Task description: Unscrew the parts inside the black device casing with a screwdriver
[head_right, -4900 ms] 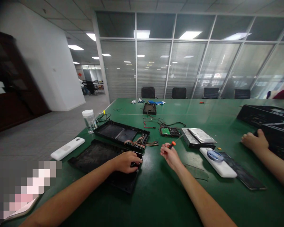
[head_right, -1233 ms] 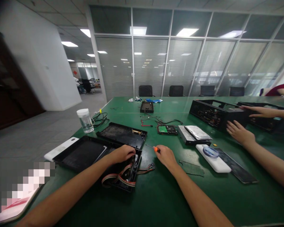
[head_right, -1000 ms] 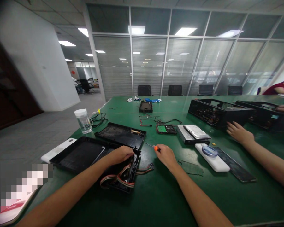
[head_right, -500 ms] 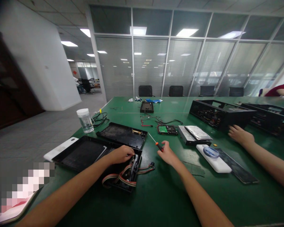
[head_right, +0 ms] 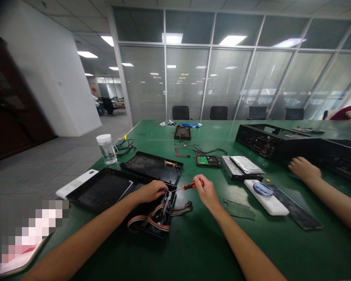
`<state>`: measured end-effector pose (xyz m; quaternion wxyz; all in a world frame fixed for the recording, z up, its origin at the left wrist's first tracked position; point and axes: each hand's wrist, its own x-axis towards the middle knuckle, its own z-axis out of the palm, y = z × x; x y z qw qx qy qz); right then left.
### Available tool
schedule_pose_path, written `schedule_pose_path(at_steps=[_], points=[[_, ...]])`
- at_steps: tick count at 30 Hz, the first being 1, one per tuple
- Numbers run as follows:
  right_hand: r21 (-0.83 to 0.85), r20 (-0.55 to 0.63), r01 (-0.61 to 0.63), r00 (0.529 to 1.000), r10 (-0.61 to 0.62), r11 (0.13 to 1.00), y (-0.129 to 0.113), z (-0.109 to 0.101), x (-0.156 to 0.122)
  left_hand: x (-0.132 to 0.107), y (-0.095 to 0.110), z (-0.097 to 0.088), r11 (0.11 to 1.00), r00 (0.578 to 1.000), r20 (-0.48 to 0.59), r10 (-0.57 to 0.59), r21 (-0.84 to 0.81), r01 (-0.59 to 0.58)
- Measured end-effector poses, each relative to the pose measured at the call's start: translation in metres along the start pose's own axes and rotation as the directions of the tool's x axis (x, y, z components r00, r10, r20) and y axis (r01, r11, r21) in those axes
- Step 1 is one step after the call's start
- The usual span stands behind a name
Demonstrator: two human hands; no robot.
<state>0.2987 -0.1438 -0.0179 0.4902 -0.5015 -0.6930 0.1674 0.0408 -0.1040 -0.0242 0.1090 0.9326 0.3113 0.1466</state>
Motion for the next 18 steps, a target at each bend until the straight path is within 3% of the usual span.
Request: schedule_pose_path(at_steps=[12, 14, 18], points=[[-0.223, 0.092, 0.057, 0.995, -0.037, 0.973, -0.01, 0.004, 0.0, 0.001, 0.001, 0.0, 1.0, 1.0, 0.012, 0.013, 0.001, -0.013], [-0.368, 0.149, 0.121, 0.986, -0.069, 0.922, -0.026, -0.001, 0.004, 0.001, 0.002, -0.001, 1.0, 1.0, 0.021, 0.022, 0.007, -0.022], [-0.677, 0.34, 0.278, 0.939, -0.045, 0.682, -0.076, -0.009, 0.023, 0.002, 0.001, 0.0, 1.0, 1.0, 0.012, 0.022, 0.001, -0.022]])
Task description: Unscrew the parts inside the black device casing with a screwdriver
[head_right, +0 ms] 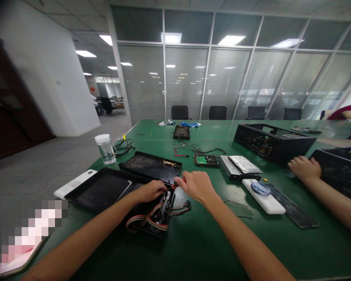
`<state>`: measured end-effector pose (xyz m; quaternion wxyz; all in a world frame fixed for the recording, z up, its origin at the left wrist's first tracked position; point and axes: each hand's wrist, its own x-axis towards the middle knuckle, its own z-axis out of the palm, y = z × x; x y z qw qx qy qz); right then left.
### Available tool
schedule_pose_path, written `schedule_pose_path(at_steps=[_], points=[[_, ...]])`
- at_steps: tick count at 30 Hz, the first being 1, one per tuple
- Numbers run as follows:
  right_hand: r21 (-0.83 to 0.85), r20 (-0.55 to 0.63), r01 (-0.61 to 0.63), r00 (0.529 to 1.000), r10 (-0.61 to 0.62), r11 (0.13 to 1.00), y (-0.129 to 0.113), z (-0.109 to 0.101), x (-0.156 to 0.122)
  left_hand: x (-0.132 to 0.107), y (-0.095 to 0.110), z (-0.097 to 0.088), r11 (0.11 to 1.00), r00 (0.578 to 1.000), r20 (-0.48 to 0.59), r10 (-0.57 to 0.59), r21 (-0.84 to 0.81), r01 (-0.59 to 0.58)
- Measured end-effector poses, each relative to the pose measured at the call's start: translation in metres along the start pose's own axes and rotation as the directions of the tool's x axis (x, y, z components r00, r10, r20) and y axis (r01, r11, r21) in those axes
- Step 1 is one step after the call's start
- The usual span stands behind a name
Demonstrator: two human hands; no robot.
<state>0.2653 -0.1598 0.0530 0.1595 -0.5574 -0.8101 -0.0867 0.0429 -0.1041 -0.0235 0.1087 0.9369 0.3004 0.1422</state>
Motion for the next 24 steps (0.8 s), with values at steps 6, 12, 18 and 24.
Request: schedule_pose_path(at_steps=[6, 12, 18, 24], points=[[0.001, 0.172, 0.182, 0.969, -0.179, 0.983, -0.04, -0.038, 0.037, -0.001, -0.002, 0.003, 1.0, 1.0, -0.003, 0.0, -0.009, 0.0], [-0.168, 0.16, 0.129, 0.982, -0.102, 0.977, -0.058, -0.04, 0.053, -0.003, -0.002, 0.003, 0.999, 1.0, -0.008, 0.021, -0.03, -0.021], [-0.182, 0.156, 0.134, 0.982, -0.106, 0.974, -0.054, -0.04, 0.049, -0.002, -0.001, 0.003, 0.999, 0.999, -0.013, 0.029, -0.044, -0.029], [-0.141, 0.138, 0.144, 0.983, -0.124, 0.98, -0.052, -0.036, 0.048, -0.002, -0.001, 0.002, 0.998, 0.999, -0.007, 0.035, -0.052, -0.035]])
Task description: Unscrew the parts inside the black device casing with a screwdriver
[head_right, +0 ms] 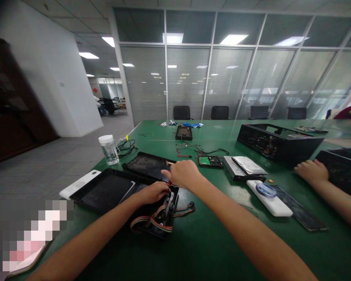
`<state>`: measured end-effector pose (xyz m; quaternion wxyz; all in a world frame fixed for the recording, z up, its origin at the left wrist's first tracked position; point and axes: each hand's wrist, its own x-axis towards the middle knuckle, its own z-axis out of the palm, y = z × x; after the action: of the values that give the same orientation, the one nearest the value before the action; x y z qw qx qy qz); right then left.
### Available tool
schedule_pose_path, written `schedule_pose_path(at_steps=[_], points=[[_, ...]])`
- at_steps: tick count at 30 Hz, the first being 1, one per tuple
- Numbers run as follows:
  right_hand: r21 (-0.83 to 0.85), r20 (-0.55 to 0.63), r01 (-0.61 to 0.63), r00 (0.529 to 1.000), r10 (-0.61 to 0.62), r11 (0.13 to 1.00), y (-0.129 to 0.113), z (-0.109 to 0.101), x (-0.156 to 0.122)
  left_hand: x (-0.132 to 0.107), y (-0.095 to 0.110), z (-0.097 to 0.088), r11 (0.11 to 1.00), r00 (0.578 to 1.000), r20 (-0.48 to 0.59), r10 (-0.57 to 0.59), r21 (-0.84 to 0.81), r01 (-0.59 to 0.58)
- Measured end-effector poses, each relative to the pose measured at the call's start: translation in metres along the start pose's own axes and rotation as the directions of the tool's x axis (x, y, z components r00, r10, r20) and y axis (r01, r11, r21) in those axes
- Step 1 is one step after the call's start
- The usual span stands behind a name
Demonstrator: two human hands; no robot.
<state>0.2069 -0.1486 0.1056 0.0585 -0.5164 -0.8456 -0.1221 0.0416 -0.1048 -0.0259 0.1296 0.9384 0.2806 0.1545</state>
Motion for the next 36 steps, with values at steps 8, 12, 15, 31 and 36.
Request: schedule_pose_path(at_steps=[8, 12, 15, 31, 36], points=[[0.545, -0.069, -0.124, 0.979, 0.192, 0.829, 0.062, 0.069, -0.033, -0.003, 0.001, 0.001, 0.997, 1.0, -0.018, -0.016, 0.076, 0.018], [0.992, 0.093, -0.119, 0.903, 0.419, 0.037, 0.102, 0.127, -0.052, -0.001, 0.002, -0.007, 0.994, 0.999, -0.041, -0.013, 0.104, 0.017], [0.928, 0.15, 0.049, 0.859, 0.49, -0.369, 0.111, 0.142, -0.052, -0.002, -0.002, -0.026, 0.99, 0.998, -0.039, -0.051, 0.132, 0.056], [0.718, -0.21, 0.36, 0.928, -0.308, 0.596, 0.002, 0.094, -0.084, -0.021, -0.017, -0.061, 0.933, 0.919, 0.247, -0.309, 0.264, 0.243], [0.411, -0.137, 0.475, 0.876, -0.463, 0.778, -0.032, 0.081, -0.129, -0.023, -0.033, -0.073, 0.931, 0.967, -0.024, -0.252, 0.267, 0.249]])
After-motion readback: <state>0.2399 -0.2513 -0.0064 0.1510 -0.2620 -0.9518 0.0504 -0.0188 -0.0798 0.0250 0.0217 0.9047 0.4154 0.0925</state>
